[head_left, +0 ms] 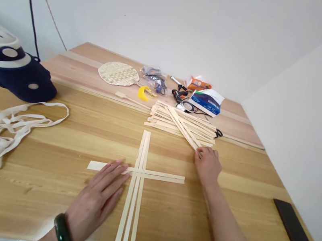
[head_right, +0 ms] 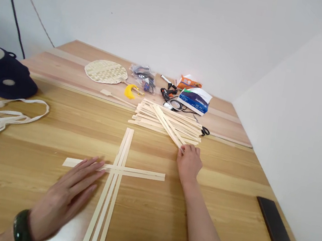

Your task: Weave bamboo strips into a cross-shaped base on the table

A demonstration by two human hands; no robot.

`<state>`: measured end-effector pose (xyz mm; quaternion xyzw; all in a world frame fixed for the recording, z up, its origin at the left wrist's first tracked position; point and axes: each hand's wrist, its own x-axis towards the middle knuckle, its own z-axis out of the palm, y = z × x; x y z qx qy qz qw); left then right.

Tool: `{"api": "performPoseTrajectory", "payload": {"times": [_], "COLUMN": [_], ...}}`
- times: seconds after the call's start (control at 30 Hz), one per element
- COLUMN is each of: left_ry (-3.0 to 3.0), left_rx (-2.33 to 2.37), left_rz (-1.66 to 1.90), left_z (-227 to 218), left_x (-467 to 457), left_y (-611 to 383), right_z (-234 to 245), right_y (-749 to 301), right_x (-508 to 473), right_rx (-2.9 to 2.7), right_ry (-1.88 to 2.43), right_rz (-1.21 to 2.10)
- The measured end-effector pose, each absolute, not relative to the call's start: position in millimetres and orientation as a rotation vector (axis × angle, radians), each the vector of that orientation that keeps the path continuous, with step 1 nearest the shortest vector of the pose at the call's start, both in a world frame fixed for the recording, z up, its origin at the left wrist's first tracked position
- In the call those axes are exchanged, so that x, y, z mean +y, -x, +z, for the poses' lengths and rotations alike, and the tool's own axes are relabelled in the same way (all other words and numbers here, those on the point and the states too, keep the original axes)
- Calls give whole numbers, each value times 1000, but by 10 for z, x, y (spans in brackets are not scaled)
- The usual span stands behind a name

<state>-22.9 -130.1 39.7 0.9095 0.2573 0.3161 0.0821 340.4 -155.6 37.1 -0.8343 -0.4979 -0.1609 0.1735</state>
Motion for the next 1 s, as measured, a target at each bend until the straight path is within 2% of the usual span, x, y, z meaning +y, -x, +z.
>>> {"api": "performPoseTrajectory", "payload": {"times": [0.43, 0.7, 0.9, 1.0], "left_ry": [-2604, -2536, -2483, -2504], "left_rx": [804, 855, 881, 858], "left_rz": [933, 996, 1117, 1148], "left_z": [410, 482, 583, 629], "left_x": [-1300, -1281, -1333, -1387], "left_y": [214, 250, 280, 289], "right_z": [634, 765, 699, 618], "right_y": [-3383, -3027, -2359, -2175], "right_x": [-1532, -1859, -2370, -2509], "right_rx": [-1134, -965, -1319, -1578], "right_ry": [2481, 1991, 1893, 1771], "right_rz": [-155, -36, 156, 133]}}
